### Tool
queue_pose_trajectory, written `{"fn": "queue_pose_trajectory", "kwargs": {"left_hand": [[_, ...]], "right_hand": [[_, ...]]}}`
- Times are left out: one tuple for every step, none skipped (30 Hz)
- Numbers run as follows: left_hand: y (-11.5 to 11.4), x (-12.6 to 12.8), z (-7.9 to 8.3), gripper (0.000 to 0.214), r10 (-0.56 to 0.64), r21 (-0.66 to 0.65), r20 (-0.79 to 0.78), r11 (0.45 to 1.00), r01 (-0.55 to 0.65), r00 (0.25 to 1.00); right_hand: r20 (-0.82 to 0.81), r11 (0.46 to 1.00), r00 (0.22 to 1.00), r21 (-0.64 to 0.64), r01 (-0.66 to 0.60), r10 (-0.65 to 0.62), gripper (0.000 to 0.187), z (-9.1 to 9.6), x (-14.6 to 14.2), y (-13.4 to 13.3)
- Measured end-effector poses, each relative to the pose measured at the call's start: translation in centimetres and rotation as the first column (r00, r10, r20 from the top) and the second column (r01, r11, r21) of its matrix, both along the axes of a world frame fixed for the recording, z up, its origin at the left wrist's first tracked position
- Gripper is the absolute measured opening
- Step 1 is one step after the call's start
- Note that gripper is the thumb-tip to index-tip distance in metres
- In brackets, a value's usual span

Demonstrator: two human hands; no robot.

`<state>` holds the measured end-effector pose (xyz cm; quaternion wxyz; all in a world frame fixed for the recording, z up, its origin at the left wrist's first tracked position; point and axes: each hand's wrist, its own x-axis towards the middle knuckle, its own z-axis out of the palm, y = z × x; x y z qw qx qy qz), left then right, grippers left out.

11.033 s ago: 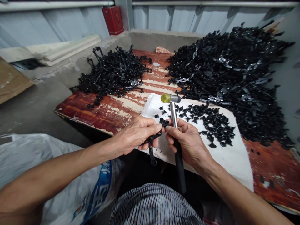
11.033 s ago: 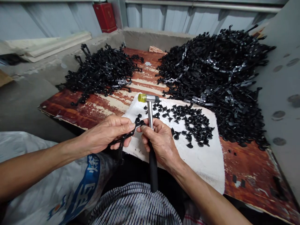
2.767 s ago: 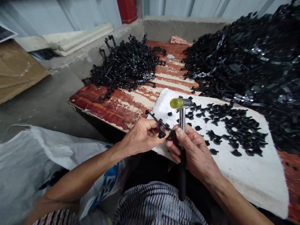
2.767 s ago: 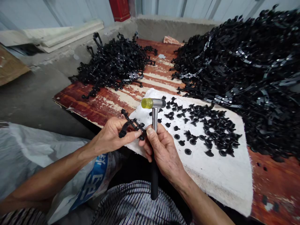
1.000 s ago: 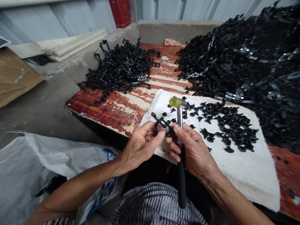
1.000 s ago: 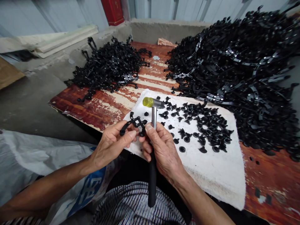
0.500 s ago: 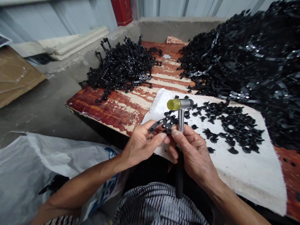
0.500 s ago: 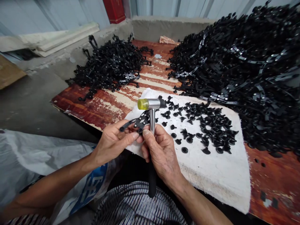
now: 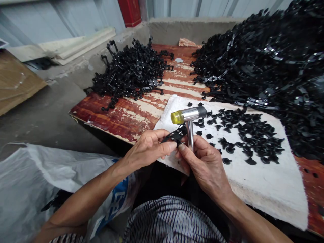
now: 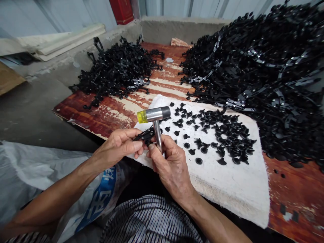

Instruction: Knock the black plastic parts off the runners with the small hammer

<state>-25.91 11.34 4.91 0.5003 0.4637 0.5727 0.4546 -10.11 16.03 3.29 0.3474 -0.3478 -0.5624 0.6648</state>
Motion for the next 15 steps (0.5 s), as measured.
{"fn": "queue_pose_trajectory", "kwargs": {"left_hand": [[0.0,-0.1,0.0,0.023,-0.005,0.006,0.018,1.0,0.005,1.0],[0.1,-0.1,-0.1,0.024,-0.004,0.013,0.03,1.0,0.003,1.0],[0.1,-0.2,-0.2,0.026,0.001,0.019,0.04,1.0,-0.001,0.999],[0.1,-0.3,-0.4,0.027,0.003,0.021,0.055,1.0,-0.004,0.998],[0.1,-0.4,-0.7,0.029,-0.003,0.022,0.079,1.0,0.001,0.997],[0.1,-0.6,-0.9,0.03,-0.015,0.024,0.111,1.0,0.013,0.994],[0.1,-0.7,-1.2,0.031,-0.033,0.026,0.144,0.999,0.03,0.989],[0.2,-0.9,-1.4,0.033,-0.049,0.027,0.175,0.999,0.045,0.983],[0.2,-1.0,-1.6,0.034,-0.062,0.023,0.199,0.998,0.058,0.978],[0.2,-1.1,-1.7,0.035,-0.07,0.02,0.217,0.998,0.068,0.974],[0.3,-1.2,-1.7,0.036,-0.077,0.017,0.227,0.997,0.075,0.971],[0.3,-1.3,-1.8,0.037,-0.08,0.016,0.229,0.997,0.079,0.97],[0.3,-1.3,-1.8,0.038,-0.083,0.016,0.224,0.997,0.081,0.971],[0.4,-1.3,-1.7,0.038,-0.086,0.019,0.217,0.996,0.084,0.972],[0.4,-1.2,-1.7,0.038,-0.09,0.022,0.21,0.996,0.087,0.974]], "right_hand": [[0.012,1.0,1.0,0.026,0.005,-0.006,0.015,0.0,0.0,0.0],[0.015,0.999,1.0,0.038,0.006,-0.007,0.014,0.0,0.1,-0.1],[0.017,0.999,1.0,0.043,0.005,-0.005,0.013,0.0,0.1,-0.1],[0.02,0.999,1.0,0.046,0.003,-0.003,0.013,0.0,0.1,-0.1],[0.021,0.999,1.0,0.045,-0.002,0.001,0.012,0.0,0.1,-0.2],[0.021,0.999,1.0,0.041,-0.007,0.006,0.013,0.0,0.2,-0.2],[0.018,0.999,1.0,0.035,-0.01,0.01,0.013,-0.1,0.2,-0.3],[0.013,1.0,1.0,0.027,-0.013,0.012,0.014,-0.1,0.3,-0.3],[0.006,1.0,1.0,0.017,-0.013,0.013,0.015,-0.1,0.3,-0.3],[-0.001,1.0,1.0,0.012,-0.01,0.01,0.016,-0.2,0.3,-0.3],[-0.001,1.0,1.0,0.013,-0.004,0.004,0.016,-0.2,0.3,-0.2],[0.003,1.0,1.0,0.022,0.005,-0.005,0.015,-0.1,0.3,-0.2],[0.011,0.999,1.0,0.039,0.007,-0.008,0.014,-0.1,0.3,-0.1],[0.019,0.998,1.0,0.064,0.003,-0.004,0.013,0.0,0.3,-0.1],[0.02,0.996,1.0,0.093,-0.005,0.003,0.012,0.2,0.2,-0.1]]}}
